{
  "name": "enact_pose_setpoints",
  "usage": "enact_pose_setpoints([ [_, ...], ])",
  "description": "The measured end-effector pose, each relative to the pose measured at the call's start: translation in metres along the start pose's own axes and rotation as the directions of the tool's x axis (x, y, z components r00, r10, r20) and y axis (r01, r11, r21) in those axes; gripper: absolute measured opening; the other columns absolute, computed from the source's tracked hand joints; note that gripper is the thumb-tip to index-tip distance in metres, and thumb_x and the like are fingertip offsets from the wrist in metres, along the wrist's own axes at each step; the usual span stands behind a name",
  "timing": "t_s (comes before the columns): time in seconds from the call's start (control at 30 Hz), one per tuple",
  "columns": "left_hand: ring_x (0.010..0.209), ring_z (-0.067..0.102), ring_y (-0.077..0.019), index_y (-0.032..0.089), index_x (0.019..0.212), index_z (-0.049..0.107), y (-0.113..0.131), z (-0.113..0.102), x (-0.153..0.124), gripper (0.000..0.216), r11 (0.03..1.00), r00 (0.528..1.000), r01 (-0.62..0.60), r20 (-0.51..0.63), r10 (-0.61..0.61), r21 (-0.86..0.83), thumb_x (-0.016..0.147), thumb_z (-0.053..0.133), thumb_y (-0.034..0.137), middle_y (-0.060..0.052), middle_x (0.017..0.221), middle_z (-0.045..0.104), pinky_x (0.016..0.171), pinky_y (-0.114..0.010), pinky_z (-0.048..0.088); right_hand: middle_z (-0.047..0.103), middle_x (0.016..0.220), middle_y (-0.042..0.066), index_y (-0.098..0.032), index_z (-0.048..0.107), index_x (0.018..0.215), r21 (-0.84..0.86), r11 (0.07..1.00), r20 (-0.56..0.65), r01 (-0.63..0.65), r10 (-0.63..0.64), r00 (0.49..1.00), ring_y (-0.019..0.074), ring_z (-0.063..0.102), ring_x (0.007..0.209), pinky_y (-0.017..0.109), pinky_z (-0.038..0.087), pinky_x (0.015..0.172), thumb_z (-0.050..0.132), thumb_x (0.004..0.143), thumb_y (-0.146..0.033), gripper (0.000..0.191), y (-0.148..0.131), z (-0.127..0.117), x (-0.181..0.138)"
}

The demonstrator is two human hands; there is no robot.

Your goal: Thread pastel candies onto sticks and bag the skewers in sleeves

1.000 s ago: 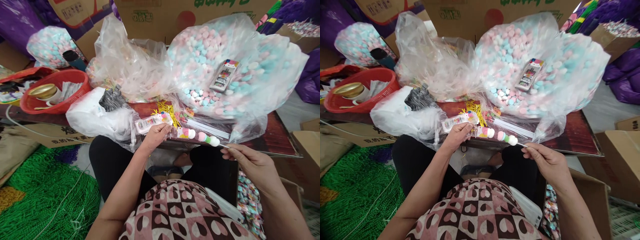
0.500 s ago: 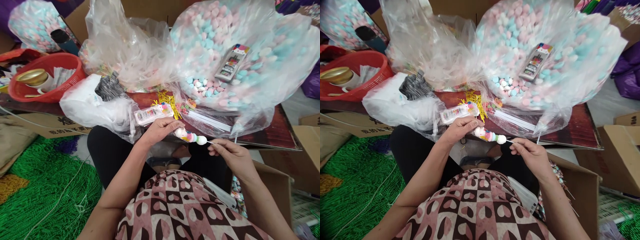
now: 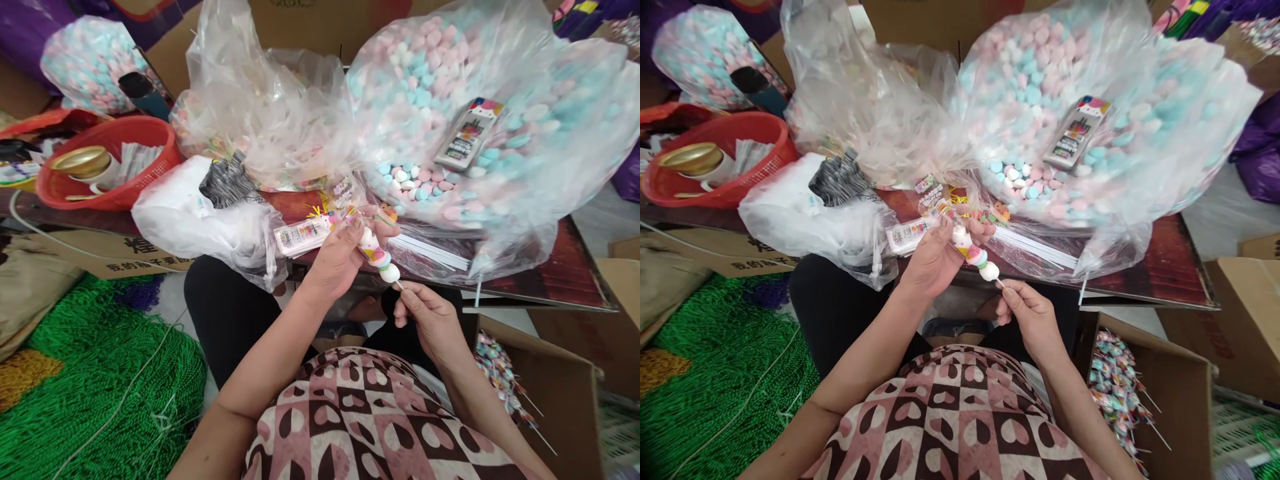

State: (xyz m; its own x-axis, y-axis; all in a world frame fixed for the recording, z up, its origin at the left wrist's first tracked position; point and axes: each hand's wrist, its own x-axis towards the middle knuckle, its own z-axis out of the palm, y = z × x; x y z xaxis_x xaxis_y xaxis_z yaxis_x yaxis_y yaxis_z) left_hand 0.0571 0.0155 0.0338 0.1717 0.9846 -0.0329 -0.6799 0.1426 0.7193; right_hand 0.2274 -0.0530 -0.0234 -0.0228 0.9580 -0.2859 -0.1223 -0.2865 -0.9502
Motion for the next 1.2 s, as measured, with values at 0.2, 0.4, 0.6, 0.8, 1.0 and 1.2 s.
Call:
enact_pose_setpoints([
  [0.2,0.081,0.064,-0.0161,0.020,0.082,0.060,-0.021,-0.001,0.007,0.041,0.983,0.971,-0.143,-0.175,0.162,0.116,0.076,0.069,0.059,0.000,0.075,0.064,0.075,-0.029,0.050,0.059,0.057,-0.004,-0.021,0.071,0.096,-0.131,0.988,-0.023,0.080,-0.084,0.996,0.0097,0.054,0.046,0.023,0.048,0.048,0.064,0.086,-0.045,0.027,0.006,0.016,-0.004],
  [0.4,0.073,0.062,-0.0131,0.018,0.076,0.058,-0.032,-0.008,0.003,0.040,0.975,0.974,-0.106,-0.178,0.142,0.197,0.081,0.064,0.057,0.000,0.073,0.060,0.066,-0.025,0.046,0.057,0.056,-0.005,-0.020,0.072,0.098,-0.113,0.990,-0.025,0.083,-0.087,0.996,0.0098,0.053,0.047,0.023,0.046,0.047,0.063,0.087,-0.044,0.028,0.009,0.027,-0.003],
  [0.6,0.070,0.062,-0.0127,0.020,0.087,0.055,-0.024,-0.003,0.001,0.038,0.993,0.978,-0.041,-0.198,0.062,0.107,0.071,0.077,0.047,0.002,0.073,0.061,0.061,-0.023,0.043,0.060,0.060,-0.004,-0.021,0.070,0.103,-0.067,0.997,0.068,0.044,-0.039,0.997,0.0095,0.054,0.049,0.023,0.047,0.051,0.063,0.087,-0.042,0.027,0.000,0.028,-0.002],
  [0.8,0.078,0.063,-0.0137,0.019,0.093,0.060,-0.031,-0.008,-0.003,0.033,0.994,0.993,0.057,-0.109,-0.047,0.094,0.073,0.075,0.041,-0.001,0.079,0.067,0.073,-0.025,0.047,0.065,0.065,-0.002,-0.021,0.073,0.100,-0.025,0.999,0.014,0.039,-0.038,0.999,0.0099,0.056,0.050,0.024,0.048,0.051,0.067,0.084,-0.040,0.026,0.007,0.029,-0.004],
  [1.0,0.091,0.066,-0.0157,0.022,0.103,0.060,-0.016,-0.010,-0.002,0.042,0.998,0.996,0.024,-0.084,-0.020,0.053,0.069,0.080,0.035,-0.002,0.104,0.068,0.079,-0.028,0.049,0.065,0.064,-0.003,-0.022,0.074,0.103,0.028,0.999,-0.012,0.040,-0.039,0.999,0.0093,0.055,0.048,0.024,0.049,0.050,0.069,0.082,-0.040,0.028,0.013,0.024,0.000],
  [1.2,0.061,0.059,-0.0106,0.018,0.092,0.061,-0.023,-0.001,0.006,0.040,0.999,0.979,0.006,-0.202,0.005,0.054,0.074,0.073,0.051,-0.001,0.076,0.068,0.058,-0.023,0.044,0.062,0.062,-0.004,-0.022,0.073,0.104,-0.076,0.993,-0.052,0.087,-0.091,0.995,0.0098,0.056,0.050,0.024,0.049,0.050,0.068,0.084,-0.040,0.028,0.007,0.021,0.000],
])
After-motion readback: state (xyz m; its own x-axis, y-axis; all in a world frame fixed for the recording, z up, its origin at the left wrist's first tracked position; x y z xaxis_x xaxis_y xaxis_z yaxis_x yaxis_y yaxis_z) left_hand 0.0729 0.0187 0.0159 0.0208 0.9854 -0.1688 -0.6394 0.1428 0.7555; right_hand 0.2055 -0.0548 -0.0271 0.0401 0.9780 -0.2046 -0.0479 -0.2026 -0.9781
